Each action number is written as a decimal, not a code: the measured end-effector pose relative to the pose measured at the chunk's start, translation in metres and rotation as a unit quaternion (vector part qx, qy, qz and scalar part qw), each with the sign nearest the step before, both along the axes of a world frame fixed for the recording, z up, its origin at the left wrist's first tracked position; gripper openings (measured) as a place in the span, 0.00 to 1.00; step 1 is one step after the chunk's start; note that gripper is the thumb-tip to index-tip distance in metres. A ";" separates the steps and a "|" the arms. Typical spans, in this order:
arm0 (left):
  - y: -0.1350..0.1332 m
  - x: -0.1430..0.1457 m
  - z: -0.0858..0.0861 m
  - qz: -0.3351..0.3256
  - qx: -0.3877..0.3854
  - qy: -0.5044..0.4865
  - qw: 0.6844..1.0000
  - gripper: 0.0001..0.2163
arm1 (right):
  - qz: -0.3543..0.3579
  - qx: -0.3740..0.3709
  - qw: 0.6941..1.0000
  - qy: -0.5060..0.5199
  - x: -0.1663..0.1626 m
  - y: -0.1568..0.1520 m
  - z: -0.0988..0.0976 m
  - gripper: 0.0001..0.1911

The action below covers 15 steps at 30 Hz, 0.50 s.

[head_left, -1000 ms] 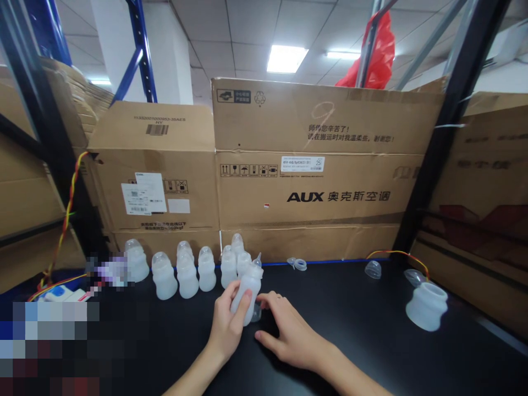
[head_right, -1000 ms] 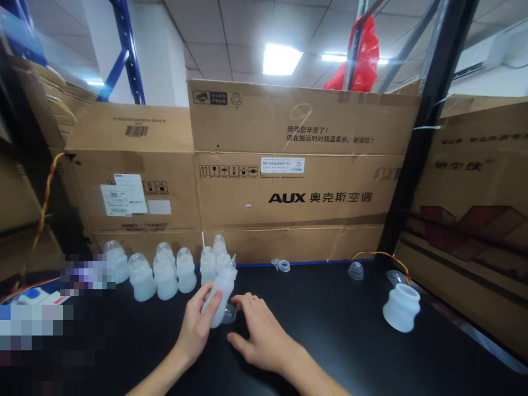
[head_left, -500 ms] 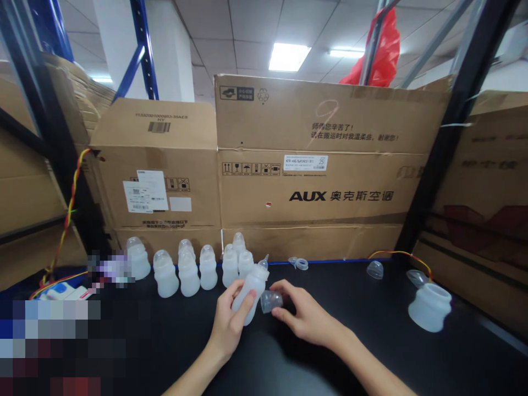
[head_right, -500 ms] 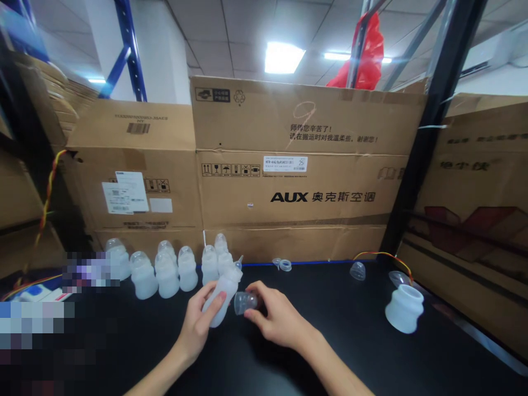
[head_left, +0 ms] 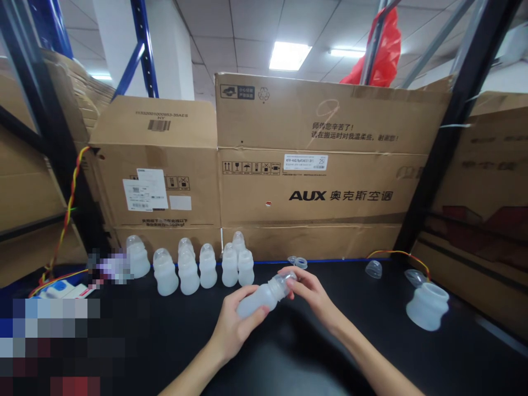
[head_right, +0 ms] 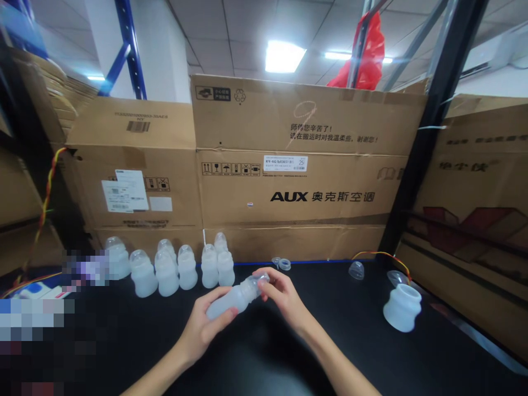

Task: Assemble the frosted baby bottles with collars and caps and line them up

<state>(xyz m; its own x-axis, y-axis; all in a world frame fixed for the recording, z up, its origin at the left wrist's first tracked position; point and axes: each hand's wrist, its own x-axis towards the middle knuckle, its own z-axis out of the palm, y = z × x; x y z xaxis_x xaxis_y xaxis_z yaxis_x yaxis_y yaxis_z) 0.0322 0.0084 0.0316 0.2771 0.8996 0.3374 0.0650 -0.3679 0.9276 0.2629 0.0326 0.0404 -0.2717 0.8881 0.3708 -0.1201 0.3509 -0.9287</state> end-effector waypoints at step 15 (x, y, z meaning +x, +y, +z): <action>-0.001 0.013 -0.015 -0.099 -0.335 -0.212 0.913 0.22 | 0.079 -0.007 0.996 -0.029 0.007 -0.008 0.003 0.24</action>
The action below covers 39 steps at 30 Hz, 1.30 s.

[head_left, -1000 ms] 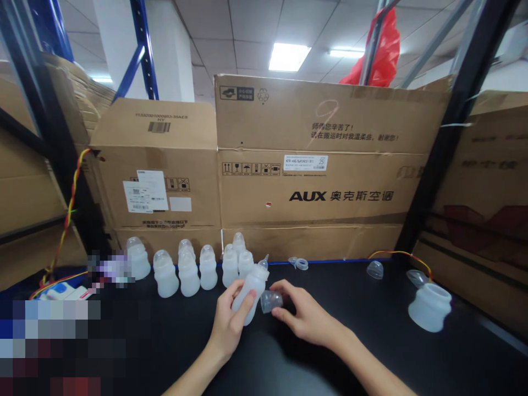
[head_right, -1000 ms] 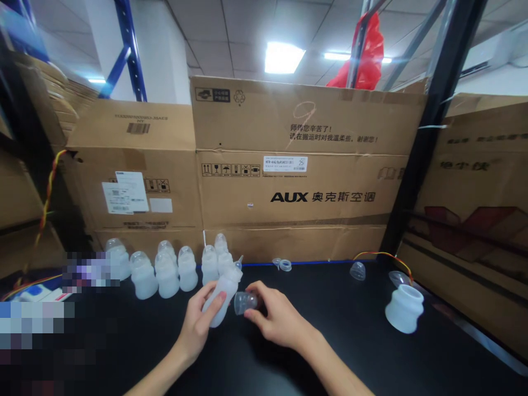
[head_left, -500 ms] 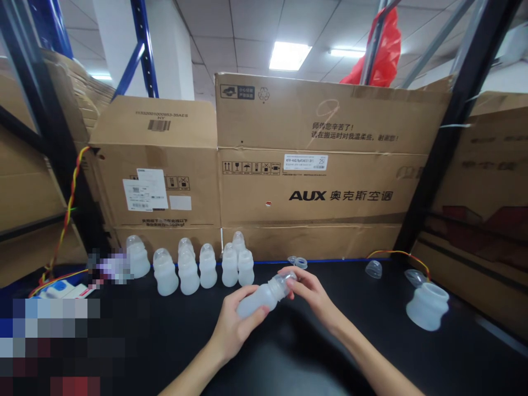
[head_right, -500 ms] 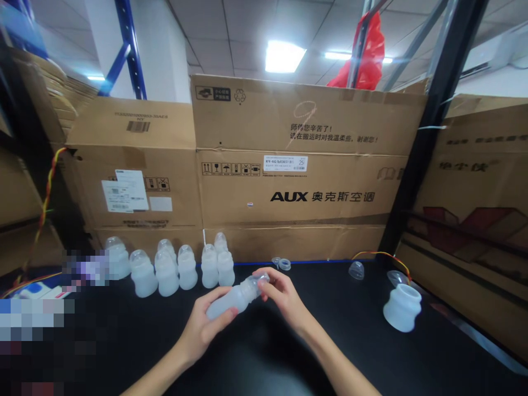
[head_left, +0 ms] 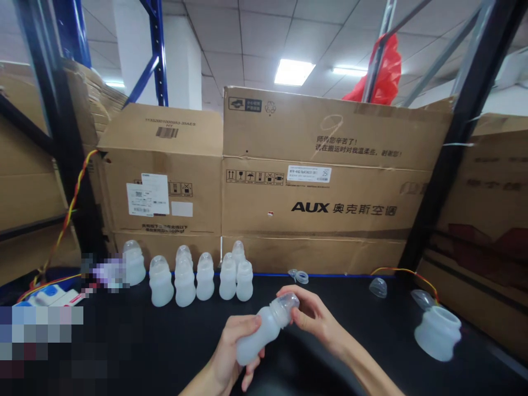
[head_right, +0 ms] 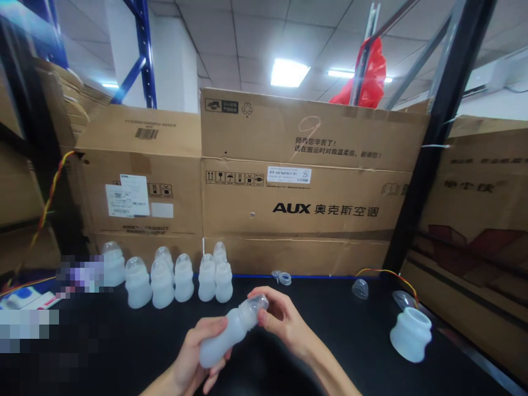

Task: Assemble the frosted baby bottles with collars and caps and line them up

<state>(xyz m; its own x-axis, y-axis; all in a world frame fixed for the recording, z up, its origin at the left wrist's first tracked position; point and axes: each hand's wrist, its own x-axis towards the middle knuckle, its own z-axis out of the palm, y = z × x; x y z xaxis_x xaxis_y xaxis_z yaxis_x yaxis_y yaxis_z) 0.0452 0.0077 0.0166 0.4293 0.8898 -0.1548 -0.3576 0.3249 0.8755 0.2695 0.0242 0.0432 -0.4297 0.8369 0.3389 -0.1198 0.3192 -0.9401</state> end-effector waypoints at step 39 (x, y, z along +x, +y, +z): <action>0.002 -0.004 -0.004 0.126 0.442 0.482 0.746 0.23 | -0.208 0.144 0.951 -0.178 -0.040 -0.014 -0.013 0.15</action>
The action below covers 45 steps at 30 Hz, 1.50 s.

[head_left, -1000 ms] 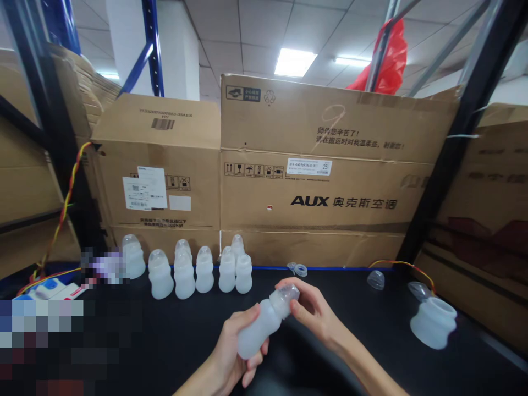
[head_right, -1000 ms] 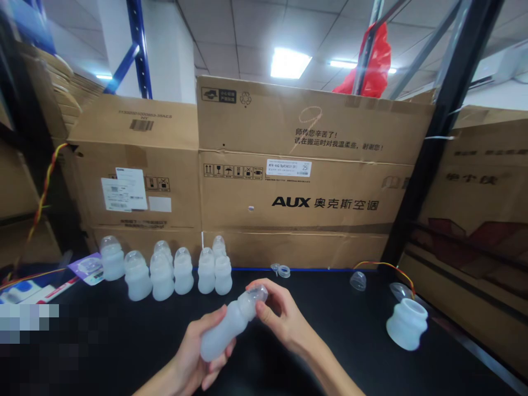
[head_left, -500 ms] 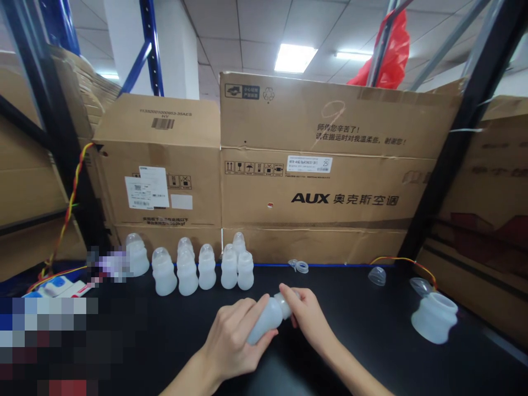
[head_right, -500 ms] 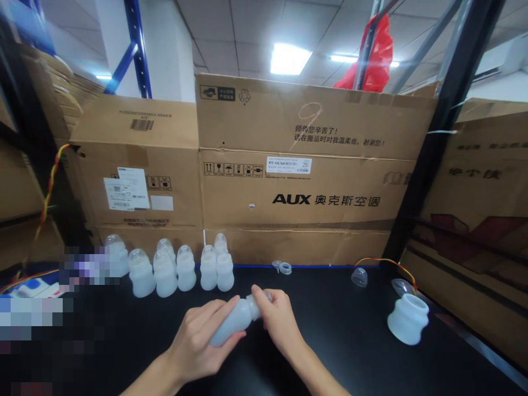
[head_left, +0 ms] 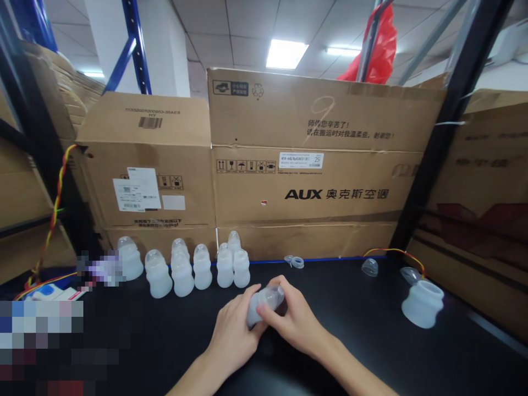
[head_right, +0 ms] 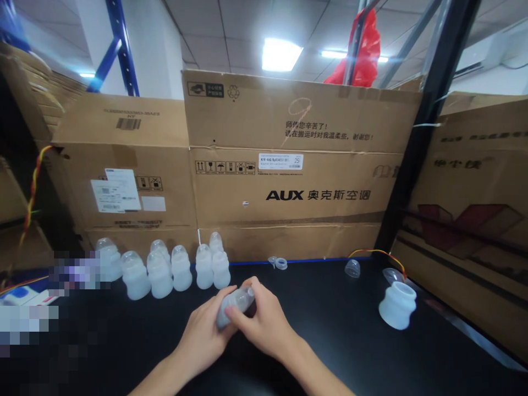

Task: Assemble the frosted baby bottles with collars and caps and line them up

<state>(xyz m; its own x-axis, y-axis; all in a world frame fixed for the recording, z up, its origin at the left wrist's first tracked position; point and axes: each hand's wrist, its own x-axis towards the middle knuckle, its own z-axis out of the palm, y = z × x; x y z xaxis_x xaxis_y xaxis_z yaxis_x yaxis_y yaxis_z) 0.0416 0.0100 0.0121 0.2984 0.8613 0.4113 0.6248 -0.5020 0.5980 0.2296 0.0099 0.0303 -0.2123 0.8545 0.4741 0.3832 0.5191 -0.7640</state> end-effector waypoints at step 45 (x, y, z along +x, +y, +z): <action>0.042 -0.008 -0.018 0.165 -0.026 -0.060 0.984 0.30 | -0.104 0.084 0.986 -0.097 0.008 0.120 -0.039 0.26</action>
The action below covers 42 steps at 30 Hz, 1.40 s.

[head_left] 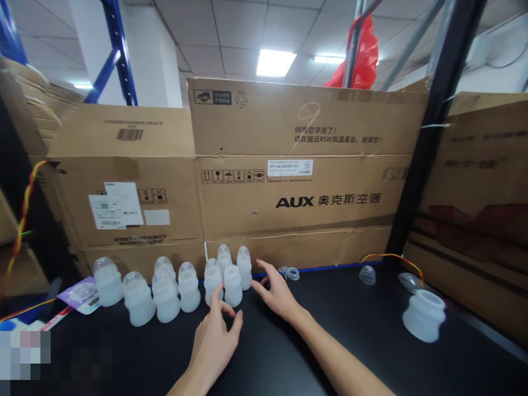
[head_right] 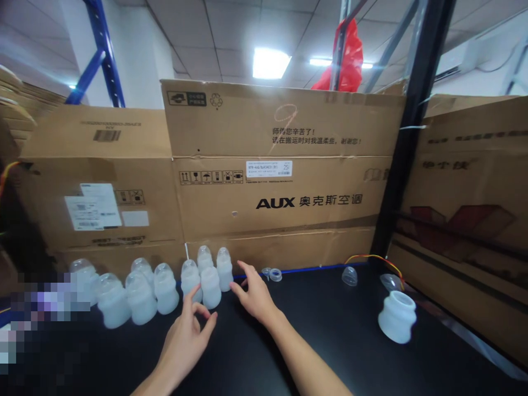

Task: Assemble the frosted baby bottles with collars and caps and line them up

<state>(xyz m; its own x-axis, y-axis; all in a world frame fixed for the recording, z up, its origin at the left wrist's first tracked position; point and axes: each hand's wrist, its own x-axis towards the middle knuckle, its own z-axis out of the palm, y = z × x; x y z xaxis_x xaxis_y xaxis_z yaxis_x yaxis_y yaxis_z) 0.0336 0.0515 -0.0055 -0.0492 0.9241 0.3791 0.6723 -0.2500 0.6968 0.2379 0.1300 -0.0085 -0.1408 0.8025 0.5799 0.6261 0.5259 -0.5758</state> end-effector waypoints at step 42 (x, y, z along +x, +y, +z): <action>-0.003 0.005 0.018 -0.225 0.049 -0.185 0.955 0.19 | 0.098 -0.102 0.904 0.402 0.068 -0.067 0.024 0.23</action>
